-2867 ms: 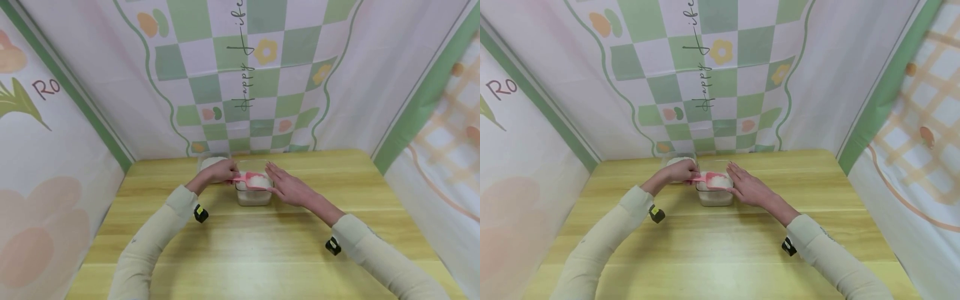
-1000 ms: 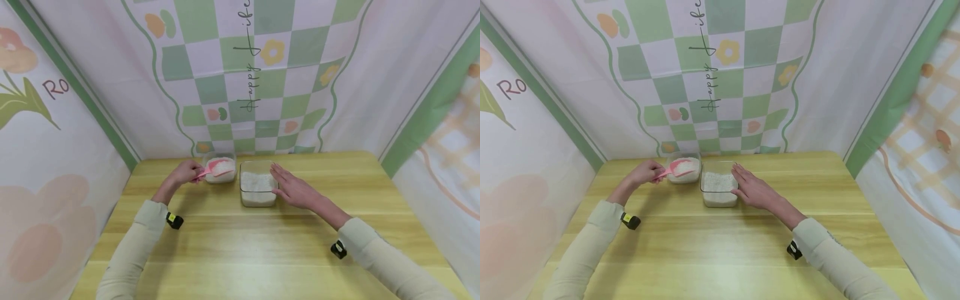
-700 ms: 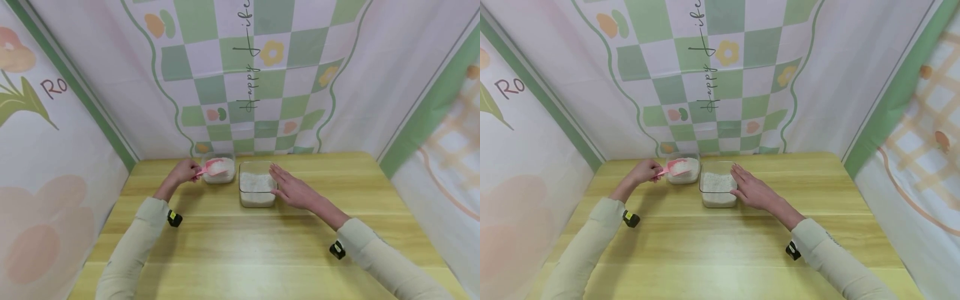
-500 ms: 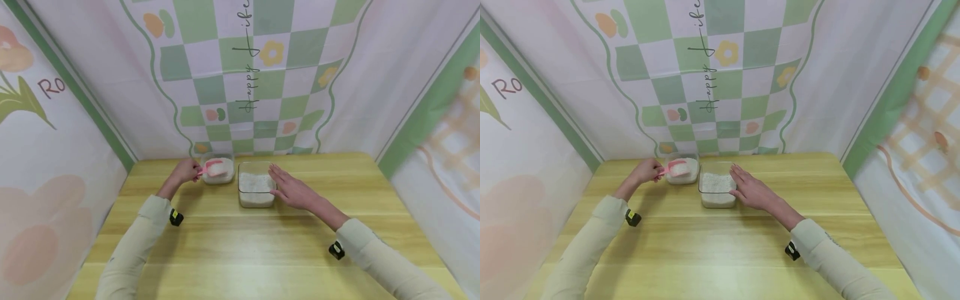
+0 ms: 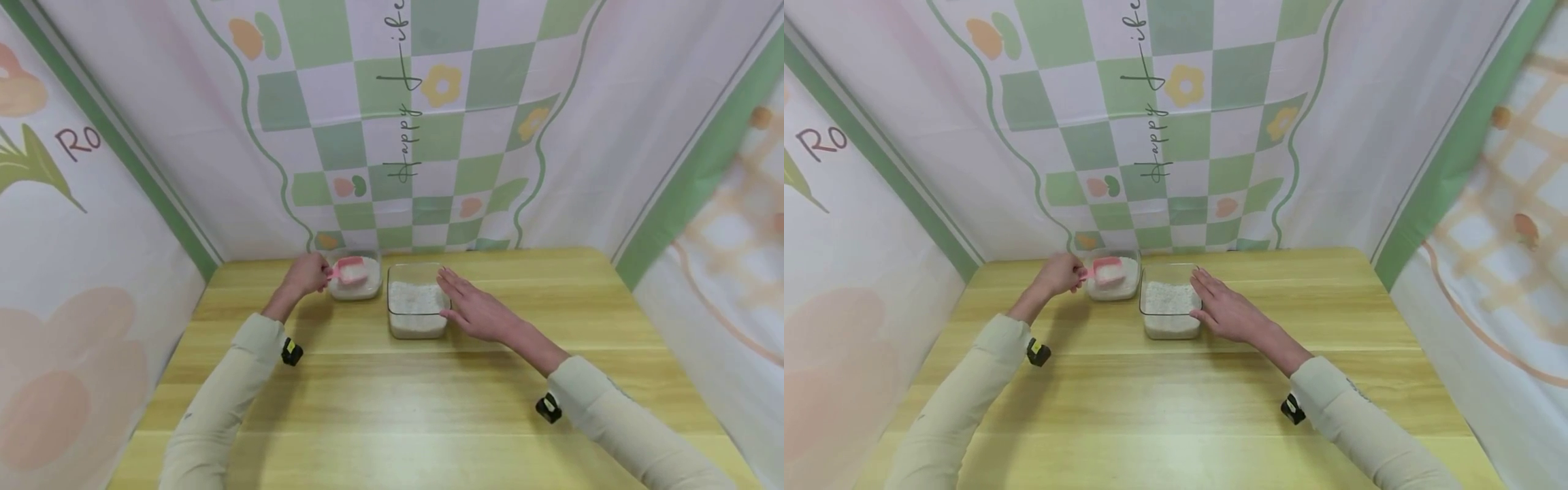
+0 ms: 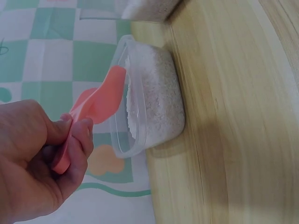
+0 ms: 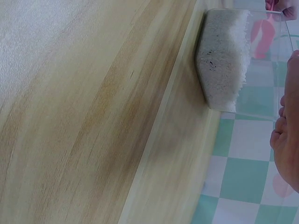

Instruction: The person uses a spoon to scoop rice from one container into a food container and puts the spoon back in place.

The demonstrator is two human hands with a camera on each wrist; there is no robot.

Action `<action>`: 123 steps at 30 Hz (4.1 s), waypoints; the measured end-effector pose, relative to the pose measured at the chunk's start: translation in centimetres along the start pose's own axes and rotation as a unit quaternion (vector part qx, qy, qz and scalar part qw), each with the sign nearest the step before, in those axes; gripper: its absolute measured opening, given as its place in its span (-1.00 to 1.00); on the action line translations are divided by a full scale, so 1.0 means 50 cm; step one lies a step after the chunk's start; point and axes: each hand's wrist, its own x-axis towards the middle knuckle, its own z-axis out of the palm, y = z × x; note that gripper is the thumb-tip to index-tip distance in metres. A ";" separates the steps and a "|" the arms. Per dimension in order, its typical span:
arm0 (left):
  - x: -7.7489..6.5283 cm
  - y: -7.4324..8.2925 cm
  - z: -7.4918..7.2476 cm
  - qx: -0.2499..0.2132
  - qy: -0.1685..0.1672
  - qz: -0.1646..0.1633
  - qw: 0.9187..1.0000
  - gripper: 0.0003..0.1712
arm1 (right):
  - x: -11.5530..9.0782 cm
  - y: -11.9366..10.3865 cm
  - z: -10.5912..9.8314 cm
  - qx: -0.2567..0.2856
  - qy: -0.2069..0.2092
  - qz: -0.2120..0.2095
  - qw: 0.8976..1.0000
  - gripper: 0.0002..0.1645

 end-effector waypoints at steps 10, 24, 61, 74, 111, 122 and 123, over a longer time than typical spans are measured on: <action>0.009 0.013 0.003 0.055 0.039 0.002 0.998 -0.79 | 0.000 -0.002 -0.004 -0.002 -0.001 -0.001 1.000 -0.19; 0.016 0.031 0.009 0.140 0.075 0.002 0.987 -0.90 | 0.000 -0.002 -0.004 -0.001 -0.003 0.000 1.000 -0.18; -0.062 0.092 -0.019 0.005 0.078 0.120 0.990 -0.75 | -0.003 -0.007 -0.005 -0.010 0.002 -0.002 1.000 -0.19; -0.046 0.182 0.008 0.216 0.109 0.214 0.946 -0.85 | -0.001 -0.001 -0.002 -0.001 0.008 -0.004 1.000 -0.18; -0.009 0.301 0.105 0.376 -0.017 0.258 0.890 -0.78 | -0.003 0.001 -0.001 0.002 0.014 -0.001 1.000 -0.19; 0.022 0.314 0.096 0.285 -0.151 0.176 0.930 -0.64 | 0.001 0.000 0.000 -0.003 0.015 -0.007 1.000 -0.17; 0.024 0.315 0.097 0.272 -0.156 0.170 0.934 -0.61 | 0.001 -0.001 -0.001 -0.003 0.016 -0.008 1.000 -0.17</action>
